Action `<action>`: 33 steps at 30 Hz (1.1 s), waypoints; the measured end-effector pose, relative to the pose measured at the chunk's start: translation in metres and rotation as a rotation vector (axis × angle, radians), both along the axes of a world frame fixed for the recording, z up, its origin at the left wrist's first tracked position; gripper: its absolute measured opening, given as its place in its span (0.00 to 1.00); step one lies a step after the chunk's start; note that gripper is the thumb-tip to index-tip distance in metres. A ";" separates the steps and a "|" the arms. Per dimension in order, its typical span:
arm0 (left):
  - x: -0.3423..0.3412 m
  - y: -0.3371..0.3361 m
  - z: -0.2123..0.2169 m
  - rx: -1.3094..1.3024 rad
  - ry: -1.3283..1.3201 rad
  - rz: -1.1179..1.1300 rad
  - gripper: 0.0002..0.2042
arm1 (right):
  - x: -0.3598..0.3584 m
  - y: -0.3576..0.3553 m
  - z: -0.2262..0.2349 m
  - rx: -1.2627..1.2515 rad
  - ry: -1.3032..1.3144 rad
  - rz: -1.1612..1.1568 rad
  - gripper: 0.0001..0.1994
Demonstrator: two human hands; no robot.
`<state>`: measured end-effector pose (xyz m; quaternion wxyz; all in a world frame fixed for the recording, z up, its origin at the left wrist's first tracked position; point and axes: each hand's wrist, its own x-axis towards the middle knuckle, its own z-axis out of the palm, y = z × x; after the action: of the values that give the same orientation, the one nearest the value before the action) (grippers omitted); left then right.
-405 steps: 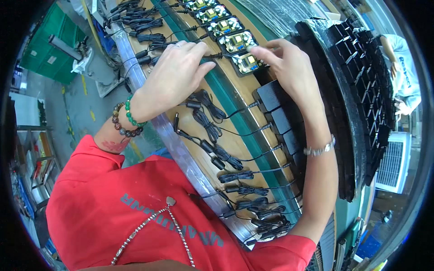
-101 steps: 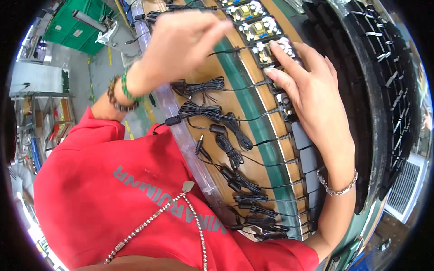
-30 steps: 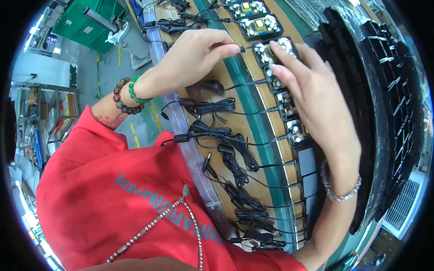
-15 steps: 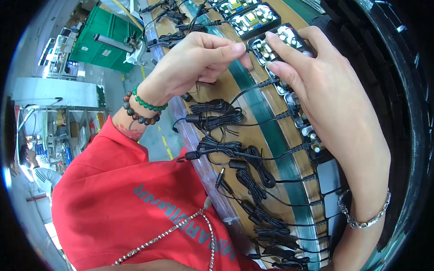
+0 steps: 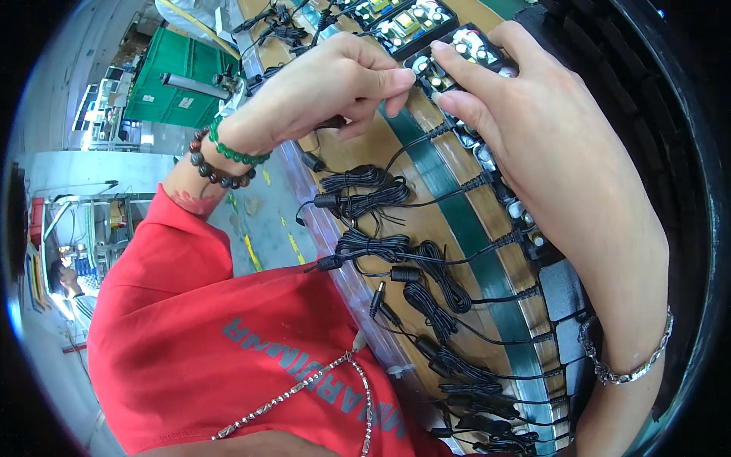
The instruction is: Assembling electronics by plugging connectors and component modules into printed circuit boards on an assembly line.
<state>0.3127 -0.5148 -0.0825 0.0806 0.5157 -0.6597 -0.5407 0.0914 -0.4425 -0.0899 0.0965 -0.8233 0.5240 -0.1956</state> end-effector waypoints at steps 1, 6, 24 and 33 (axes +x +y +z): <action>-0.001 -0.002 0.002 -0.019 -0.044 -0.038 0.19 | 0.000 0.001 -0.001 -0.006 -0.006 -0.006 0.20; -0.007 -0.006 0.020 -0.062 -0.161 -0.141 0.19 | 0.004 0.004 0.009 0.042 0.003 -0.053 0.20; 0.042 -0.012 -0.061 -1.520 -0.009 0.002 0.09 | 0.008 -0.042 0.005 -0.169 0.103 0.099 0.21; 0.035 -0.001 -0.051 -1.278 0.023 -0.052 0.07 | 0.008 -0.045 0.021 0.088 0.074 0.099 0.20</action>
<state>0.3474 -0.5156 -0.1333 0.3662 0.3440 -0.8633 -0.0479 0.0993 -0.4874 -0.0687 0.1229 -0.8498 0.4940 -0.1369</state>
